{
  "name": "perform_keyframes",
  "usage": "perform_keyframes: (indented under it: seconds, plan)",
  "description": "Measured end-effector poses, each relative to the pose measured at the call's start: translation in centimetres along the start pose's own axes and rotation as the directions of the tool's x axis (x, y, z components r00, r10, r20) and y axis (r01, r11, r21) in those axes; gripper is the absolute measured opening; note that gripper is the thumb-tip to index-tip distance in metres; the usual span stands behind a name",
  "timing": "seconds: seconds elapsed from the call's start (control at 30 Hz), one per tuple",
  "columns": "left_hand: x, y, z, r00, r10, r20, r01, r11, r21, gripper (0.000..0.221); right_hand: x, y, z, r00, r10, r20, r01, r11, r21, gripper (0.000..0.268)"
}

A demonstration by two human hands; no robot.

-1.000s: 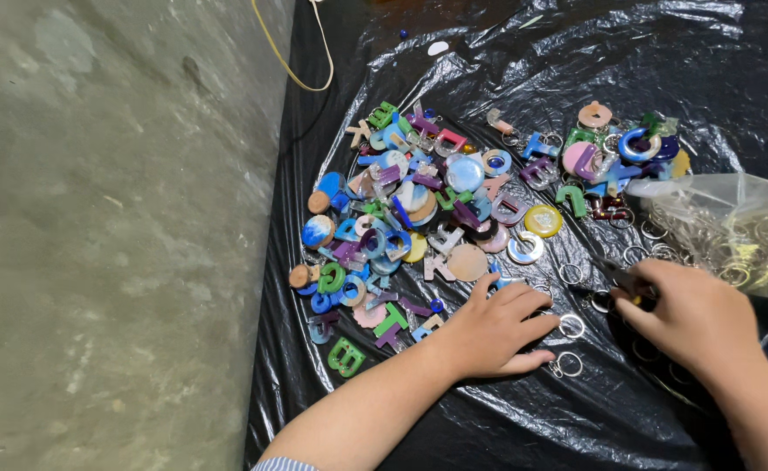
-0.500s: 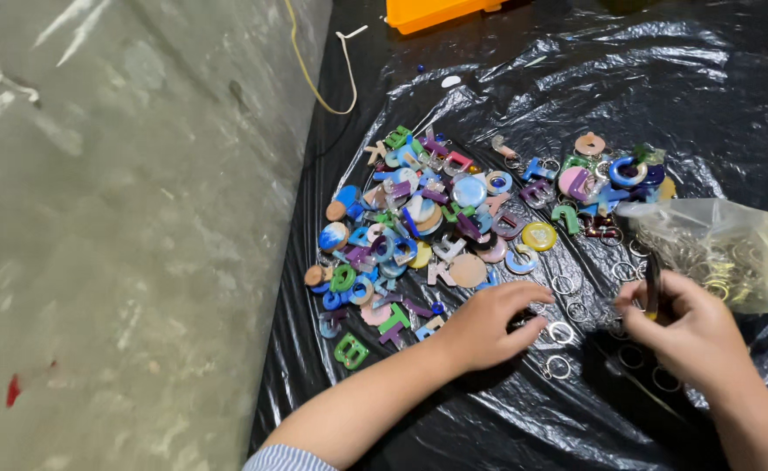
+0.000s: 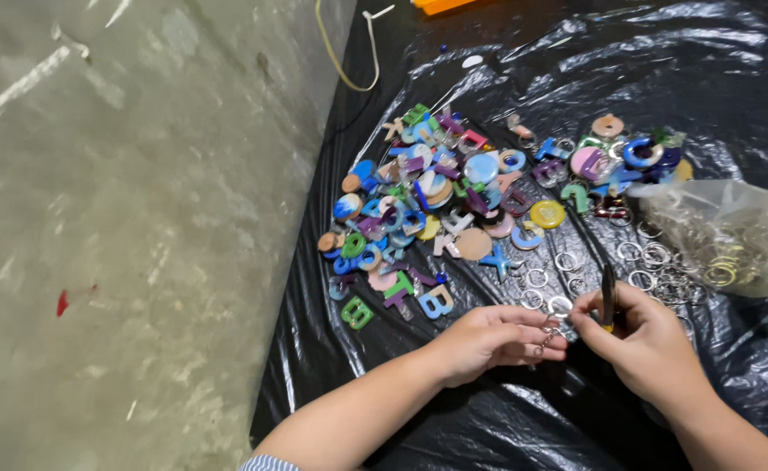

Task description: The person attaches metal keyring loops to resin alphabet charms and other decorative pieces using pliers.

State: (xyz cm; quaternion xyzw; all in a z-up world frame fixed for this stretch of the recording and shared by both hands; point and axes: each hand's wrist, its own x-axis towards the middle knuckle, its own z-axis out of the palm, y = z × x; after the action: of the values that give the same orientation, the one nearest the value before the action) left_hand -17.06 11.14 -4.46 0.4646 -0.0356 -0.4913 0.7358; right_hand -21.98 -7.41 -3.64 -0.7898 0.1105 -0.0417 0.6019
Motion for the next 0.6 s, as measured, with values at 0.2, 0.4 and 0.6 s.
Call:
perform_keyframes:
  seconds: [0.2,0.4,0.6]
  plan:
    - [-2.8,-0.1,0.5,0.991,0.007,-0.131,0.001,0.998,0.059,0.032,-0.5,0.5,1.3,0.997,0.072,0.038,-0.07,0.997,-0.032,0.012]
    - [-2.9,-2.5,-2.1,0.953,0.246,-0.177,-0.174,0.922,0.345,0.019,-0.6,2.3,2.6,0.993,0.018,0.114,-0.017,1.0,-0.005,0.009]
    - [-6.0,0.1,-0.9,0.854,0.441,-0.277,-0.128,0.693,0.709,0.016,-1.0,3.1,3.3,0.979,0.052,0.199,-0.036,0.996,-0.079,0.008]
